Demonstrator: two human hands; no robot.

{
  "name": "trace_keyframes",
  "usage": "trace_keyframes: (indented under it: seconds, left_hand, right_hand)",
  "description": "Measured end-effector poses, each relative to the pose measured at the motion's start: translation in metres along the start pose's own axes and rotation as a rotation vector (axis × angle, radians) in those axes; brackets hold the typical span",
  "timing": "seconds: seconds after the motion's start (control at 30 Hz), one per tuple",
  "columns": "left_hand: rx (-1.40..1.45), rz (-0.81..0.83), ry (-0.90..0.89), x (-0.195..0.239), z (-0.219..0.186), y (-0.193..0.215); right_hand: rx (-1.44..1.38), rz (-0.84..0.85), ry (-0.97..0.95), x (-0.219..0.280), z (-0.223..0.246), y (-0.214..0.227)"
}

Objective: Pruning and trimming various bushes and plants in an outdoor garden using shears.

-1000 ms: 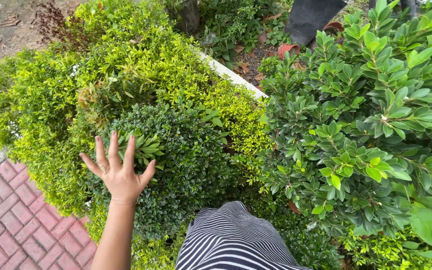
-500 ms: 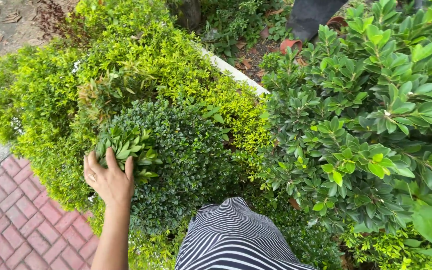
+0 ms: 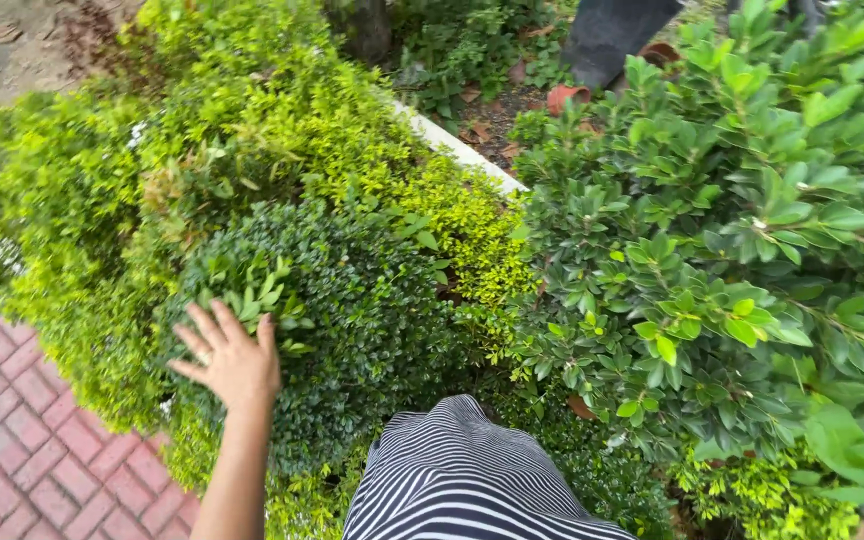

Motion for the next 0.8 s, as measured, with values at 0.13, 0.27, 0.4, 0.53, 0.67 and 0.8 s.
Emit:
trace_keyframes:
  seconds: [0.13,0.27,0.4,0.53,0.67,0.8]
  left_hand:
    - [0.094,0.04,-0.024,-0.005,-0.004,0.04]
    - [0.132,0.042,-0.063,0.003,-0.015,0.069]
    - [0.144,0.009,-0.08,0.009,-0.03,0.092]
    - [0.154,-0.017,-0.147,0.015,-0.049,0.096]
    - [0.191,-0.037,-0.232,0.034,-0.081,0.084]
    - [0.302,0.014,-0.394,0.064,-0.135,0.077]
  right_hand:
    - [0.425,-0.178,-0.117,0.007,0.049,-0.034]
    - [0.29,-0.187,0.204,0.08,0.26,-0.183]
    - [0.214,-0.202,0.233,0.088,0.29,-0.203]
    - [0.301,-0.193,0.244,0.091,0.32,-0.223]
    - [0.326,-0.168,0.215,0.092,0.317,-0.211]
    - [0.386,-0.044,0.228,0.092,0.342,-0.217]
Point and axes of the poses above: each hand's wrist, its own x-axis away from the middle knuckle, its own y-axis out of the back of the hand, z = x × y, the point moved 3 cm from there along -x, towards the middle knuckle, and after that the axes turned 15 degrees about y, right-handed, at the moved point
